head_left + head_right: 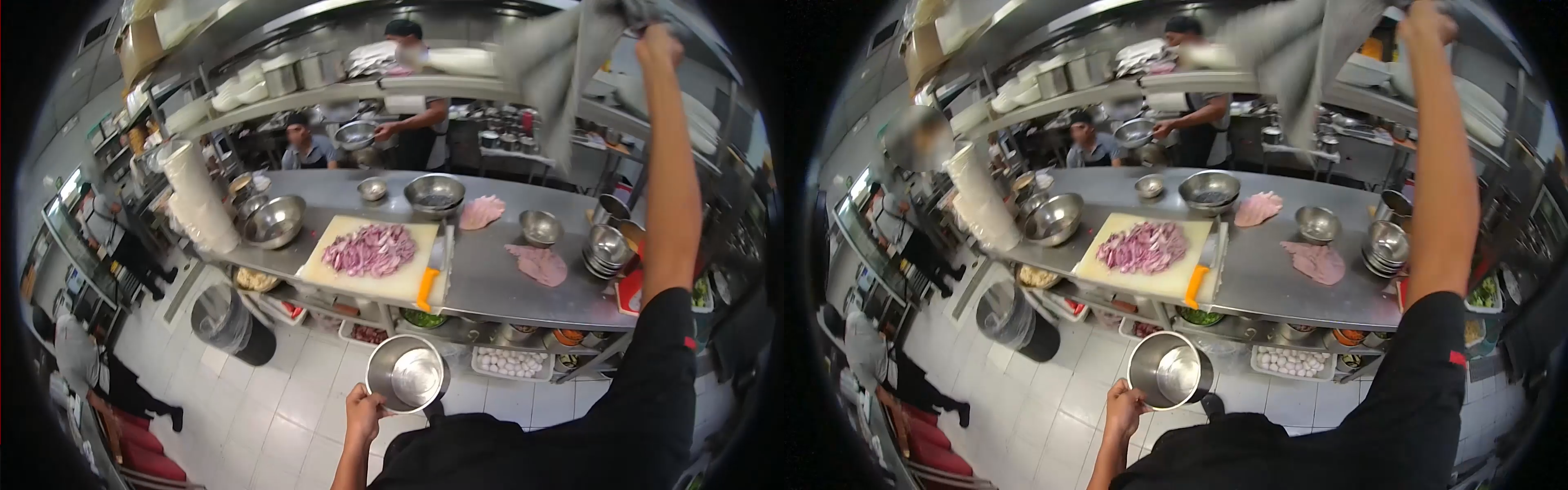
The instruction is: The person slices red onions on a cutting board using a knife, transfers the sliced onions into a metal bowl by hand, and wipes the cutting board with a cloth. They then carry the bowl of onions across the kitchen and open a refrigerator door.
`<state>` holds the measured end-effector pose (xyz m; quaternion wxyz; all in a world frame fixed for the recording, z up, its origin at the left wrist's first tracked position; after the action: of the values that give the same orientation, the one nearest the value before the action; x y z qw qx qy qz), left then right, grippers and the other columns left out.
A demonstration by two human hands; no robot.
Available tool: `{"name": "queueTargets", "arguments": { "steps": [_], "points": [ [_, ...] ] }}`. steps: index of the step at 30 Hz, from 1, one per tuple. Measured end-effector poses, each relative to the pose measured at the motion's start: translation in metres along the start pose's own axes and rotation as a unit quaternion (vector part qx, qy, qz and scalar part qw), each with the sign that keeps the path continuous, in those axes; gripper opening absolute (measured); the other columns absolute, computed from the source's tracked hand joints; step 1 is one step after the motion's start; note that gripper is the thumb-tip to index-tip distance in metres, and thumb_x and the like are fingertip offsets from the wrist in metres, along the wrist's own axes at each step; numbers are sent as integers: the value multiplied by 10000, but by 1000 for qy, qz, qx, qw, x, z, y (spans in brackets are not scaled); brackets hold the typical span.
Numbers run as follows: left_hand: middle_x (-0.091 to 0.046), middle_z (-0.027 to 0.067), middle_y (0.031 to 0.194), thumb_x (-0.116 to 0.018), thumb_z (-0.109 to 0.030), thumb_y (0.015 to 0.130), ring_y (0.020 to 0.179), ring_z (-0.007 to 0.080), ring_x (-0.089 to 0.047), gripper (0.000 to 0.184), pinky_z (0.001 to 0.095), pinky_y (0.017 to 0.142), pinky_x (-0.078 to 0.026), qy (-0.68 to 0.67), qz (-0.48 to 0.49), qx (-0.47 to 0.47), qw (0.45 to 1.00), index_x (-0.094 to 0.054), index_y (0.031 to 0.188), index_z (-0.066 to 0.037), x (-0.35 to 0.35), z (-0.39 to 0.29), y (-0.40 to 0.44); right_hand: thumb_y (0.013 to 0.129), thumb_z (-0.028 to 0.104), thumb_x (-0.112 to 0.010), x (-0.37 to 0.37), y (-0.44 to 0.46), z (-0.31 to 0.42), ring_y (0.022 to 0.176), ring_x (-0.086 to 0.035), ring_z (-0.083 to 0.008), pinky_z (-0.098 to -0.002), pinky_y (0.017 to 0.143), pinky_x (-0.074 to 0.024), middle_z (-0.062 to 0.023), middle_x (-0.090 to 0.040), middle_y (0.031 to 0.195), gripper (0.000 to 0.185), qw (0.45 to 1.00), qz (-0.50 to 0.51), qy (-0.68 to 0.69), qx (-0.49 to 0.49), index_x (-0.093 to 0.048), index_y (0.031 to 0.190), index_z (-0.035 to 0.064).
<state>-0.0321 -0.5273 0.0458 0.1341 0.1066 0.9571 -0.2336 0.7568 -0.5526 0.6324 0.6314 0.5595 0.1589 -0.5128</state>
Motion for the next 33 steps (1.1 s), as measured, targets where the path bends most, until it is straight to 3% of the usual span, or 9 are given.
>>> {"name": "queueTargets", "arguments": {
  "steps": [4, 8, 12, 15, 17, 20, 23, 27, 33],
  "points": [
    [-564, 71, 732, -590, 74, 779, 561, 162, -583, 164, 351, 488, -610, -5, -42, -11, 999, -484, 769, -51, -6, -21, 8, 693, 106, -747, -52, -63, 20, 909, -695, -257, -347, 818, -538, -182, -706, 1069, 450, 925, -123, -258, 249, -631, 1088, -74],
    [-577, 82, 737, -584, 63, 789, 572, 168, -608, 161, 344, 495, -617, -35, -74, -33, 996, -476, 763, -54, 2, -35, 29, 839, 310, -599, -43, -42, -39, 915, -685, -273, -352, 813, -531, -157, -716, 1109, 404, 688, 118, -607, 380, -710, 1109, 31],
    [-586, 60, 713, -583, 45, 792, 538, 155, -598, 178, 324, 479, -585, -19, -107, -69, 992, -471, 745, -85, 5, -62, 51, 921, 277, -531, -46, -71, -87, 622, -608, -142, -325, 571, -461, -31, -639, 725, 311, 605, 409, -683, 6, -722, 1052, 69],
    [-599, 48, 729, -576, 42, 798, 549, 139, -589, 194, 308, 478, -571, -21, -113, -82, 990, -453, 754, -101, -3, -89, 64, 967, 347, -541, -42, -71, -95, 600, -537, -94, -289, 556, -431, -6, -616, 736, 330, 533, 428, -729, 43, -723, 1040, 81],
    [-605, 46, 742, -559, 53, 794, 571, 140, -595, 190, 300, 475, -555, -21, -113, -91, 989, -455, 759, -102, -3, -105, 77, 968, 300, -594, -30, -1, -101, 710, -566, -90, -254, 640, -464, -15, -671, 894, 270, 521, 409, -482, 573, -725, 1049, 77],
    [-576, 24, 740, -552, 17, 808, 612, 119, -577, 151, 283, 536, -519, 58, -161, -124, 977, -457, 775, -96, 5, -125, 90, 872, 63, -598, -77, -272, 16, 718, -670, -255, -300, 565, -608, -219, -652, 988, 235, 743, 347, -519, 241, -656, 1044, -85],
    [-577, 23, 763, -542, 2, 830, 623, 112, -571, 123, 284, 564, -516, 5, -151, -126, 980, -468, 795, -90, 4, -148, 103, 919, 233, -667, -12, -428, -11, 748, -624, -109, -252, 658, -474, -6, -701, 858, 169, 807, 349, -471, 77, -733, 921, 78],
    [-600, 44, 787, -538, 6, 844, 645, 127, -607, 106, 303, 571, -565, 0, -145, -139, 980, -484, 820, -82, 21, -167, 124, 868, 263, -750, 100, -625, -118, 796, -668, -249, -366, 729, -532, -138, -683, 906, 291, 616, 546, -474, -312, -683, 1019, 23],
    [-636, 87, 840, -569, 26, 836, 686, 181, -666, 110, 331, 570, -618, 46, -85, -99, 990, -498, 819, -56, 61, -181, 158, 801, 324, -794, 165, -747, -171, 1021, -574, -482, -521, 846, -486, -247, -535, 1127, 621, 556, 471, -640, -246, -460, 1237, 34]
  ]
}}
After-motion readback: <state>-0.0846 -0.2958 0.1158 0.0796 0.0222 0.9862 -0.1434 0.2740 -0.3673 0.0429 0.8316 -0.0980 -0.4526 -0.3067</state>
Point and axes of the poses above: each hand's wrist, its own y-axis towards the middle knuckle, its own x-axis out of the back of the hand, z = x × y, the point moved 2 cm from there along y, towards the middle knuckle
